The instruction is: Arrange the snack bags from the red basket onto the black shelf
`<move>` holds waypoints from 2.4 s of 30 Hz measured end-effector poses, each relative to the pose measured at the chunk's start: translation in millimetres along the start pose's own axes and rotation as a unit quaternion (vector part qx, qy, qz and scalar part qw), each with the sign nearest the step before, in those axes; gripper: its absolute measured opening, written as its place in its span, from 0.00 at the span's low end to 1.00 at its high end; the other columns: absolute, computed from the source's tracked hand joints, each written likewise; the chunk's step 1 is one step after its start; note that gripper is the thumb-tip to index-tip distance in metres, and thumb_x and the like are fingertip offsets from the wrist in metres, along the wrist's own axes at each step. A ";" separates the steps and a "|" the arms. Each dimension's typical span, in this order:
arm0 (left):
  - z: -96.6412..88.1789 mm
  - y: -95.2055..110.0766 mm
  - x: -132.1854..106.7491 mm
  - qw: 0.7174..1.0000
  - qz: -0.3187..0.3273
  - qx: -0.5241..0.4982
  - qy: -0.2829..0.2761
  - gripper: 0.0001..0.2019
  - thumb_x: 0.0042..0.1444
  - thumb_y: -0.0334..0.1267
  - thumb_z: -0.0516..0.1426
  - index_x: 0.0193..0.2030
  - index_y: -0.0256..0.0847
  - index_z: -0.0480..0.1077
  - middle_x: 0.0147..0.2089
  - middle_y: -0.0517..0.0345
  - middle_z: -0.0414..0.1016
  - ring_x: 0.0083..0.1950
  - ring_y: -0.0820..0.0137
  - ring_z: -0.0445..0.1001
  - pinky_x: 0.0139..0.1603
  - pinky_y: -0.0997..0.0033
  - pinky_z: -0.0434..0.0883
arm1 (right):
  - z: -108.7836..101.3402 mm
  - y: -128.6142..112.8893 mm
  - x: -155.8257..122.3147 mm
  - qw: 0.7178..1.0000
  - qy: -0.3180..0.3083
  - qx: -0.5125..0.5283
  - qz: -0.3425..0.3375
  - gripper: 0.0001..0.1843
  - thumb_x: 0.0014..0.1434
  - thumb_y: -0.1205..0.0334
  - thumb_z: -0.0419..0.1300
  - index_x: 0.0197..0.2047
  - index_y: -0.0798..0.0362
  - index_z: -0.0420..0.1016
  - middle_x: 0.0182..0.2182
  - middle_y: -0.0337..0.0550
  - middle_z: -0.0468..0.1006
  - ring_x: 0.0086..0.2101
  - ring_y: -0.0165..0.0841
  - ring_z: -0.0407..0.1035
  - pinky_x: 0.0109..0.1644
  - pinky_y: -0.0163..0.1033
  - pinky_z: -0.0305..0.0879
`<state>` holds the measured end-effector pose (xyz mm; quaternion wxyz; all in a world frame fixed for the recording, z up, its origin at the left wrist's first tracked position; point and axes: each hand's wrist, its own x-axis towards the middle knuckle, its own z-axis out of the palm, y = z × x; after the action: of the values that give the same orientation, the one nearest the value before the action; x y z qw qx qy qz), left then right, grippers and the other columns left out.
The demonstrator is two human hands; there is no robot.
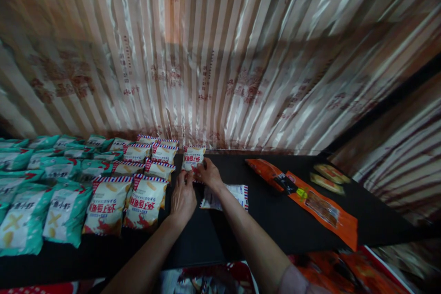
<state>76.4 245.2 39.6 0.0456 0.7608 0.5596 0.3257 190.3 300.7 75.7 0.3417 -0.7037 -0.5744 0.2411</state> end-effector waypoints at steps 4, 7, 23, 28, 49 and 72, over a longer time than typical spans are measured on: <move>4.7 -1.8 0.7 1.000 -0.006 -0.019 -0.003 0.22 0.53 0.24 0.46 0.56 0.33 0.60 0.54 0.42 0.62 0.56 0.60 0.64 0.57 0.56 0.66 | 5.9 4.9 7.2 1.000 -0.001 -0.027 0.006 0.13 0.56 0.65 0.52 0.45 0.55 0.70 0.38 0.46 0.78 0.37 0.32 0.71 0.40 0.35 0.63; 9.9 -4.5 1.4 1.000 0.002 -0.025 -0.009 0.22 0.54 0.24 0.45 0.56 0.34 0.61 0.56 0.43 0.62 0.58 0.59 0.62 0.57 0.53 0.65 | 8.2 5.4 9.7 0.998 0.000 -0.064 0.016 0.14 0.58 0.63 0.51 0.46 0.54 0.70 0.40 0.46 0.78 0.38 0.33 0.71 0.41 0.35 0.62; 21.5 -19.1 12.2 0.999 0.000 0.003 -0.050 0.21 0.57 0.30 0.44 0.58 0.28 0.60 0.63 0.39 0.58 0.65 0.58 0.54 0.62 0.52 0.59 | 24.1 -6.8 10.8 0.990 0.016 -0.140 -0.007 0.34 0.56 0.59 0.54 0.64 0.55 0.49 0.47 0.53 0.73 0.45 0.39 0.69 0.46 0.39 0.62; 21.7 -18.7 12.2 0.999 0.007 0.002 -0.045 0.21 0.57 0.30 0.44 0.57 0.27 0.61 0.62 0.39 0.60 0.65 0.58 0.54 0.63 0.53 0.59 | 26.4 -8.5 15.4 0.989 0.017 -0.149 -0.017 0.32 0.57 0.59 0.52 0.64 0.53 0.51 0.48 0.53 0.72 0.46 0.40 0.69 0.46 0.40 0.62; 16.8 -16.7 13.7 0.998 -0.005 0.015 -0.053 0.21 0.57 0.31 0.45 0.56 0.25 0.62 0.61 0.39 0.61 0.65 0.58 0.54 0.64 0.55 0.58 | 30.9 -8.9 20.8 0.990 -0.012 -0.137 -0.038 0.31 0.56 0.62 0.52 0.63 0.55 0.52 0.47 0.50 0.73 0.47 0.37 0.67 0.49 0.37 0.59; -3.7 8.9 -4.7 0.978 0.164 -0.070 -0.110 0.20 0.60 0.37 0.46 0.59 0.37 0.60 0.63 0.50 0.60 0.67 0.62 0.50 0.64 0.56 0.58 | -46.5 27.7 -11.7 0.968 0.097 -0.211 -0.098 0.18 0.57 0.65 0.51 0.48 0.61 0.73 0.48 0.55 0.72 0.50 0.38 0.65 0.55 0.40 0.58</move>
<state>81.0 236.6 44.3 0.1060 0.8685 0.3944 0.2809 239.6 276.9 84.3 0.2615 -0.7202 -0.6425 0.0099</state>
